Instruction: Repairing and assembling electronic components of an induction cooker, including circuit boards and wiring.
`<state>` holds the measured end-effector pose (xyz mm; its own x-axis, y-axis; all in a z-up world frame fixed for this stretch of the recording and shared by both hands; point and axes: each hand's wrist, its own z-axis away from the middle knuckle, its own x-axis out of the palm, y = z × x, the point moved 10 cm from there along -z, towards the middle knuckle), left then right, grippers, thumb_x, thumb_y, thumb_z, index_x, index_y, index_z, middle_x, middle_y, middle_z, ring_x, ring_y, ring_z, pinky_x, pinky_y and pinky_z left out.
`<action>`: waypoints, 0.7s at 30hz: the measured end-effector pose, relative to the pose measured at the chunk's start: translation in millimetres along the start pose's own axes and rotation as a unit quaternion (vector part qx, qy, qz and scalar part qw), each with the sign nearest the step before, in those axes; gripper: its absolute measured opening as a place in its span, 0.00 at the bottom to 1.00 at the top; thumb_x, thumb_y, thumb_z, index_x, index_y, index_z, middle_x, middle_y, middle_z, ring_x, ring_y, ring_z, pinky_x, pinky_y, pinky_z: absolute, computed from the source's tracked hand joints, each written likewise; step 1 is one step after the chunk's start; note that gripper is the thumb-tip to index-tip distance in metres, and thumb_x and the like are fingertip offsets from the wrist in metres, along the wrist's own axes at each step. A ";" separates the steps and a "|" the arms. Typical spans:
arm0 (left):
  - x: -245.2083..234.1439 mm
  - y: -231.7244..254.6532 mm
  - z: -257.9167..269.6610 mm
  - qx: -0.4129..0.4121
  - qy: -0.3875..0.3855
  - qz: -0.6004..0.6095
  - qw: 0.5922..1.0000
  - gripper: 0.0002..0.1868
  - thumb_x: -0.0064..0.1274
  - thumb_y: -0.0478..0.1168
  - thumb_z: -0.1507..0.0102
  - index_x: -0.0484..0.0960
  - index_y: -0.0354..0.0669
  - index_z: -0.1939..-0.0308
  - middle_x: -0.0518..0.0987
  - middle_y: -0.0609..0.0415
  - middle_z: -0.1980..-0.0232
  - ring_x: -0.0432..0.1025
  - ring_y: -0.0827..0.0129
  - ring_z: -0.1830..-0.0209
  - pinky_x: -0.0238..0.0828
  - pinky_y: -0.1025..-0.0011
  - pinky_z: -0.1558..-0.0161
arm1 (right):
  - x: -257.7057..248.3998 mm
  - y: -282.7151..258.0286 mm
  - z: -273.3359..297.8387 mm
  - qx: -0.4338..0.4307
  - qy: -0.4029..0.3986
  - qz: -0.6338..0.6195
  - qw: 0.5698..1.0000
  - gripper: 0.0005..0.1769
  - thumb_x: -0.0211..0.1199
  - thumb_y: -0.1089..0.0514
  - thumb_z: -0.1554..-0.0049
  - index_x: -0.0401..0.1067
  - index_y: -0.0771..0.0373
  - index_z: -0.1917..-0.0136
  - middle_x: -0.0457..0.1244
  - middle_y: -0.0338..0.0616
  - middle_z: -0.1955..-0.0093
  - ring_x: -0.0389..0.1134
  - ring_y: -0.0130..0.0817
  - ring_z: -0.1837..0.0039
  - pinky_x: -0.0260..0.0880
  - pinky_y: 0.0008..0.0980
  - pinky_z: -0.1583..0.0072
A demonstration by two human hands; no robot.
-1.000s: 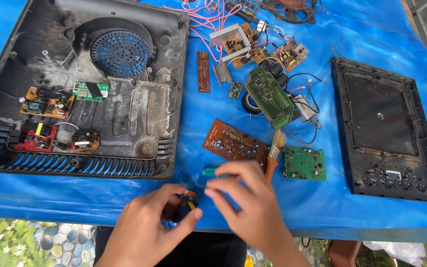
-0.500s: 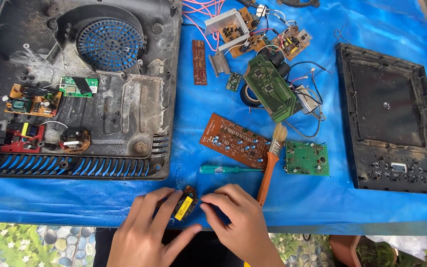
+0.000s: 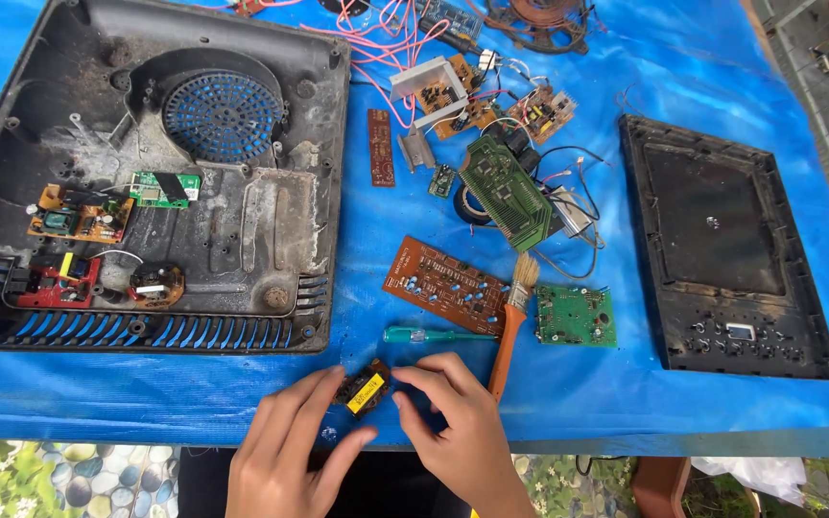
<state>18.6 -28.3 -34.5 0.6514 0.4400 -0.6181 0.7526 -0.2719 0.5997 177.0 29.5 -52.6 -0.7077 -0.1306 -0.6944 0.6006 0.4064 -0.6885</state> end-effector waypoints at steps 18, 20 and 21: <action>-22.0 -43.6 62.3 -0.055 0.085 0.160 0.982 0.28 0.33 0.30 0.41 0.83 0.46 0.44 0.71 0.64 0.85 0.64 0.80 0.86 0.67 0.80 0.76 | -93.1 25.9 -102.3 0.001 0.106 0.090 0.990 0.16 0.54 0.51 0.34 0.78 0.58 0.41 0.63 0.37 0.62 0.59 0.26 0.66 0.58 0.31 0.62; -0.9 -58.8 73.2 -0.117 -0.026 0.145 0.982 0.41 0.48 0.69 0.41 0.72 0.52 0.31 0.91 0.66 0.68 0.79 0.78 0.80 0.74 0.76 0.74 | -84.0 71.0 -151.8 0.044 0.051 0.212 0.975 0.10 0.62 0.52 0.36 0.80 0.56 0.54 0.65 0.37 0.64 0.65 0.34 0.61 0.66 0.41 0.57; 5.0 -64.3 80.7 -0.113 -0.025 0.145 0.983 0.41 0.48 0.69 0.41 0.72 0.52 0.31 0.91 0.66 0.68 0.79 0.78 0.80 0.74 0.76 0.74 | -82.4 69.1 -163.9 0.042 0.055 0.213 0.974 0.10 0.62 0.52 0.36 0.80 0.56 0.54 0.65 0.37 0.64 0.65 0.34 0.61 0.66 0.41 0.57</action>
<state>-18.8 -77.6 -117.1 0.8439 0.3284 -0.4242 0.4970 -0.1807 0.8487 215.8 216.5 -8.6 -0.4197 0.1342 -0.8977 0.8743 0.3256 -0.3601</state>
